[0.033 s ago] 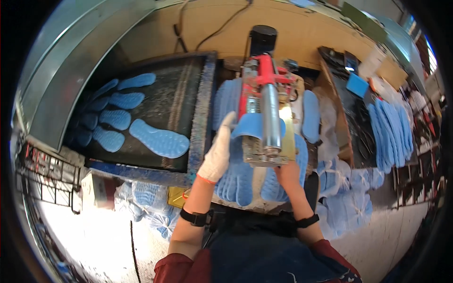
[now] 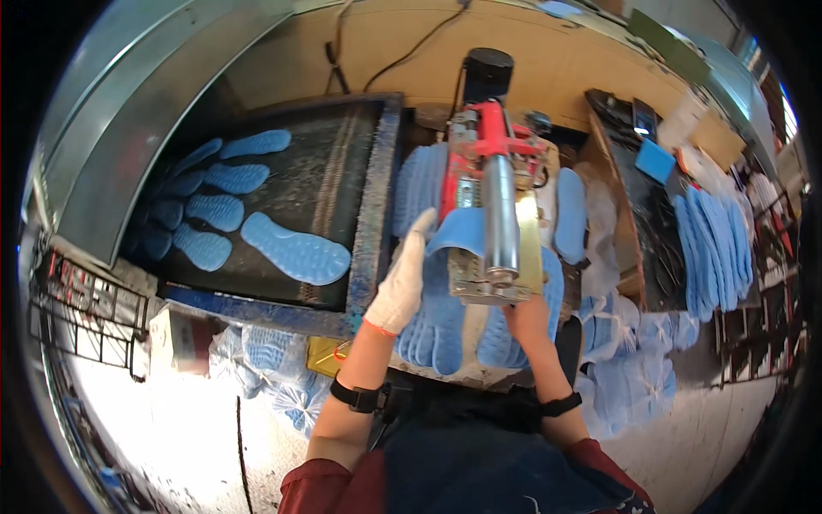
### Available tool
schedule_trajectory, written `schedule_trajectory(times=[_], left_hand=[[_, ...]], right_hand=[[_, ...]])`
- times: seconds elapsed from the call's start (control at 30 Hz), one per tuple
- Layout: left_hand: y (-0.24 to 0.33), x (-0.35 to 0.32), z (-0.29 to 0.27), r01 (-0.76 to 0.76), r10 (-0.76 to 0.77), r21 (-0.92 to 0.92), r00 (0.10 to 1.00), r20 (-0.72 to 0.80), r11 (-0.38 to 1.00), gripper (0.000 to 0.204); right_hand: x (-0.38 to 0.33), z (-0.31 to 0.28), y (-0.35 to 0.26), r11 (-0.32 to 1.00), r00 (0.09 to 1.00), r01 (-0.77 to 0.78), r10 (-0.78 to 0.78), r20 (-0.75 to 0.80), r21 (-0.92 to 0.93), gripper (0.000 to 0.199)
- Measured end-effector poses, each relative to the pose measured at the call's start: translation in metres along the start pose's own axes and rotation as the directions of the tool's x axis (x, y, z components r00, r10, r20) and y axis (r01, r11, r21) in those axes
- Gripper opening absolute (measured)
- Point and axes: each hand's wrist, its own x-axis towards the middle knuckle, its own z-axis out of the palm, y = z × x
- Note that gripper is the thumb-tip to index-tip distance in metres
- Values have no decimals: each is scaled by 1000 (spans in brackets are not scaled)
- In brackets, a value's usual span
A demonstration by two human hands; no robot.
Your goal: Use a rolling machine to apply a layer or adhesive to shoe insoles, then stack and bag them.
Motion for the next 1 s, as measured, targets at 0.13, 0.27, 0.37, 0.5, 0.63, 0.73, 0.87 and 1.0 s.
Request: schedule_trajectory(times=[0.13,0.27,0.37,0.5,0.63,0.73,0.87,1.0], left_hand=[[-14,-26,-14,169,-176,-333,984,9,928,64],[10,-55,-16,386,-404,-610,907,115,692,65],[43,-65,-24,312,-349,-575,936,48,756,64],[56,-44,-55,81,-278,-636,936,-215,767,59],[27,13,-120,-106,-383,-764,816,-433,637,49],[-3,56,-147,-170,-455,-700,650,-609,693,53],[-10,74,-181,-28,-635,-674,306,-709,738,56],[-8,73,-181,64,-562,-570,290,-775,819,61]], right_hand=[[7,-4,-10,996,998,-11,6,55,88,37],[7,-10,-9,991,993,-28,12,118,134,37],[5,-4,2,981,992,-69,47,119,184,37],[6,-1,9,990,990,-76,61,123,118,38],[9,-6,1,994,990,-47,33,135,101,40],[6,-7,6,993,990,-66,53,131,99,38],[6,-11,1,989,995,26,-40,92,146,35],[8,-14,2,989,990,-2,-18,139,148,32]])
